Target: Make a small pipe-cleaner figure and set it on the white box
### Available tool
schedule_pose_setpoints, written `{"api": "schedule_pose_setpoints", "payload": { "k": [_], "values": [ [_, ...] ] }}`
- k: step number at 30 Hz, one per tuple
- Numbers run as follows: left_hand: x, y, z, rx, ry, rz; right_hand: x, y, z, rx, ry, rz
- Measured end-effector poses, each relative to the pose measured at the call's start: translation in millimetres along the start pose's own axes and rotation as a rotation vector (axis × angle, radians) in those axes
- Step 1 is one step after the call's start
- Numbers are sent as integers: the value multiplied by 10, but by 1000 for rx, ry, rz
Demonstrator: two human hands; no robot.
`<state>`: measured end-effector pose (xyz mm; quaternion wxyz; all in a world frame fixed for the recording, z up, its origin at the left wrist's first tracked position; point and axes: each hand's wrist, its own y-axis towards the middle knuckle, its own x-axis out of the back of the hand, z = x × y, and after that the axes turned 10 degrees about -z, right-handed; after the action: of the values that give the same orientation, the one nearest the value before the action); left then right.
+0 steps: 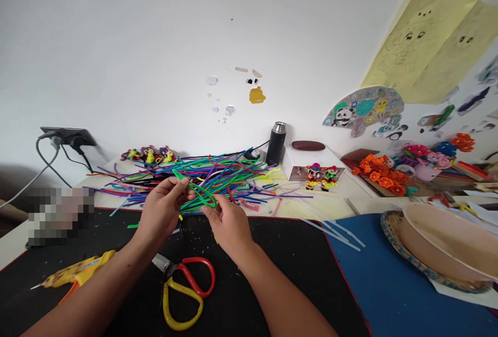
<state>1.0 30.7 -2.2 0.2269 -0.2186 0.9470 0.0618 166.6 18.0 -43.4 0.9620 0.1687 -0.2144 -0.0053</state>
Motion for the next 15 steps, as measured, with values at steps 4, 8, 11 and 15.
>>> {"api": "schedule_pose_setpoints", "payload": {
  "k": [4,8,11,15],
  "values": [
    [-4,-5,13,-4,-4,3,-3,9,-20,-20,84,14],
    [-14,-17,6,-7,-9,5,-18,22,-17,-146,287,54],
    [-22,-28,2,-9,-17,6,-27,41,3,-235,398,96],
    [-27,-32,-2,-9,-21,9,-37,59,17,-293,463,114]
  ]
}}
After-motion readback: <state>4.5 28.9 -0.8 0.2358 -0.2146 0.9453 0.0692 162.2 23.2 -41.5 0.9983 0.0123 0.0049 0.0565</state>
